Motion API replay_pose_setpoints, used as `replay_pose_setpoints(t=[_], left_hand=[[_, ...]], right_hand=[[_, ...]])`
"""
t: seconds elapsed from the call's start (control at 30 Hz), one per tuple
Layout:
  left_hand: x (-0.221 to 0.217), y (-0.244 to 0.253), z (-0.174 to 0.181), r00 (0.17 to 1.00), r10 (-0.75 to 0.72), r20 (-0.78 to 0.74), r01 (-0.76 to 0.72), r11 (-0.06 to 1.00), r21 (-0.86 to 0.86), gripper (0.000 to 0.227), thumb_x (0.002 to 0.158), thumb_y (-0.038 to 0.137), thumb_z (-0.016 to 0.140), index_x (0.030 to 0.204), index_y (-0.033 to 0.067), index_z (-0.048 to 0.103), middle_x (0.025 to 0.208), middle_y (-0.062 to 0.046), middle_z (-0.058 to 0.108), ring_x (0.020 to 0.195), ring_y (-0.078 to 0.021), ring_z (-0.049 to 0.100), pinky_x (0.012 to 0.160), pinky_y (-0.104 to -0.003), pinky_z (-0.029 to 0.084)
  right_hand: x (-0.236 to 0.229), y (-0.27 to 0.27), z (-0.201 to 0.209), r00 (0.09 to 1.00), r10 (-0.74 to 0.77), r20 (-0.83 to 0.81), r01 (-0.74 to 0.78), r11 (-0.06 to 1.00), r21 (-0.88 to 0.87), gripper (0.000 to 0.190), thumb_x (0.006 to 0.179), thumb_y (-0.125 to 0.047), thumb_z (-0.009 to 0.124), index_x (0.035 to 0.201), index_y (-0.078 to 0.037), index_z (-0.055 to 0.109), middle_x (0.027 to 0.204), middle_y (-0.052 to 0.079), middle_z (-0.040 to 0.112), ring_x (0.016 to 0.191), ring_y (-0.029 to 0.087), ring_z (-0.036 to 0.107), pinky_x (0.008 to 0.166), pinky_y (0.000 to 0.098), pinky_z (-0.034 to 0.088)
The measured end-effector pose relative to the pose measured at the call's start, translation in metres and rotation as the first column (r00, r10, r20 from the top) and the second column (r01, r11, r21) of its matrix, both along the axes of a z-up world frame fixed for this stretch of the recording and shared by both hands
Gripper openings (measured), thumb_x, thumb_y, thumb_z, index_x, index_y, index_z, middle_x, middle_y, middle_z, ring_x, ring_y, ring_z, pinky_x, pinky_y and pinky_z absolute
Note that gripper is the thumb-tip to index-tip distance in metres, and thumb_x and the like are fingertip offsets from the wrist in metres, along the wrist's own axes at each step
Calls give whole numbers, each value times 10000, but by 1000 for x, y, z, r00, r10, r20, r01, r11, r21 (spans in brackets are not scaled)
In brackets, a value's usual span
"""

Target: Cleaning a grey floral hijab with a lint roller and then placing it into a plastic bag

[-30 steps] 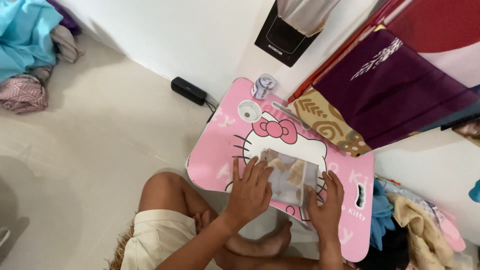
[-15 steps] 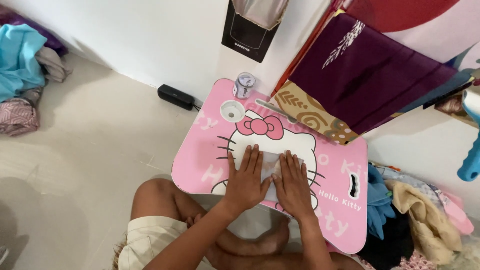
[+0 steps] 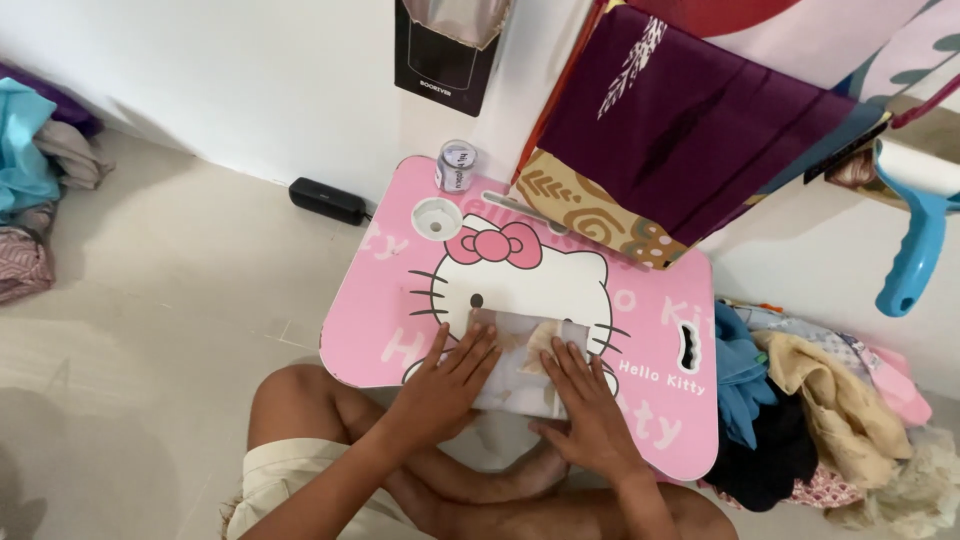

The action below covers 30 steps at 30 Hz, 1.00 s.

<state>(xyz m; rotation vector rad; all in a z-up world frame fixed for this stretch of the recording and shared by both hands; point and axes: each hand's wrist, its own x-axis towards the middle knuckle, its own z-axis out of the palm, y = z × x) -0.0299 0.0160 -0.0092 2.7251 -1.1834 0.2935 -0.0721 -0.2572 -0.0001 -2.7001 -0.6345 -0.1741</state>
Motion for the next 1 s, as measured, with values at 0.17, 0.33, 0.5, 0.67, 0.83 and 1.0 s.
replay_pose_setpoints(t=[0.17, 0.33, 0.5, 0.67, 0.83, 1.0], left_hand=[[5, 18, -3, 979, -169, 113, 199, 911, -362, 606, 770, 144, 784, 1335, 86, 573, 1490, -110, 557, 1429, -344, 467, 1251, -659, 174], [19, 1, 45, 981, -168, -96, 50, 701, -712, 332, 1016, 206, 635, 1265, -6, 578, 1094, -157, 738, 994, -336, 709, 1179, -552, 425], [55, -28, 87, 541, -28, -840, -698, 543, -468, 393, 944, 441, 639, 1181, 127, 630, 773, -10, 658, 644, -142, 554, 631, -309, 441], [72, -32, 6, 869, 214, -447, -434, 765, -476, 549, 997, 312, 597, 1474, 75, 463, 1401, -141, 546, 1161, -320, 586, 850, -495, 521], [39, -15, 26, 977, 4, -215, -110, 867, -486, 528, 1078, 359, 472, 1500, 41, 464, 1623, -155, 396, 1464, -377, 396, 1137, -546, 361], [16, -6, 12, 989, -130, 76, 143, 971, -194, 771, 1030, 643, 413, 1571, 94, 402, 1684, -90, 321, 1555, -267, 288, 1234, -533, 230]], right_hand=[[-23, -14, 17, 999, -39, 11, 33, 941, 336, 601, 787, -11, 681, 1371, -142, 625, 1467, 45, 593, 1432, 277, 486, 1294, 504, 108], [-6, -16, 42, 909, -367, -196, 408, 688, 600, 244, 922, -114, 708, 1161, -93, 753, 1213, 68, 779, 1423, 280, 574, 1161, 375, 485], [46, -6, 67, 814, -463, -351, 559, 461, 689, 249, 980, -178, 651, 1223, -124, 646, 666, -67, 277, 598, 69, 306, 601, 231, 292], [57, -6, 39, 783, -461, -418, 621, 536, 572, 532, 958, -200, 628, 1460, -120, 470, 1065, 32, 471, 901, 175, 500, 777, 316, 462], [12, 8, 50, 937, -330, -119, 348, 830, 436, 607, 949, -82, 589, 1531, -105, 415, 1659, 131, 285, 1546, 305, 269, 1228, 480, 330], [-20, 9, 25, 988, -134, -78, 132, 991, -29, 641, 1050, -410, 485, 1616, -165, 309, 1719, 112, 210, 1585, 333, 168, 1261, 525, 91]])
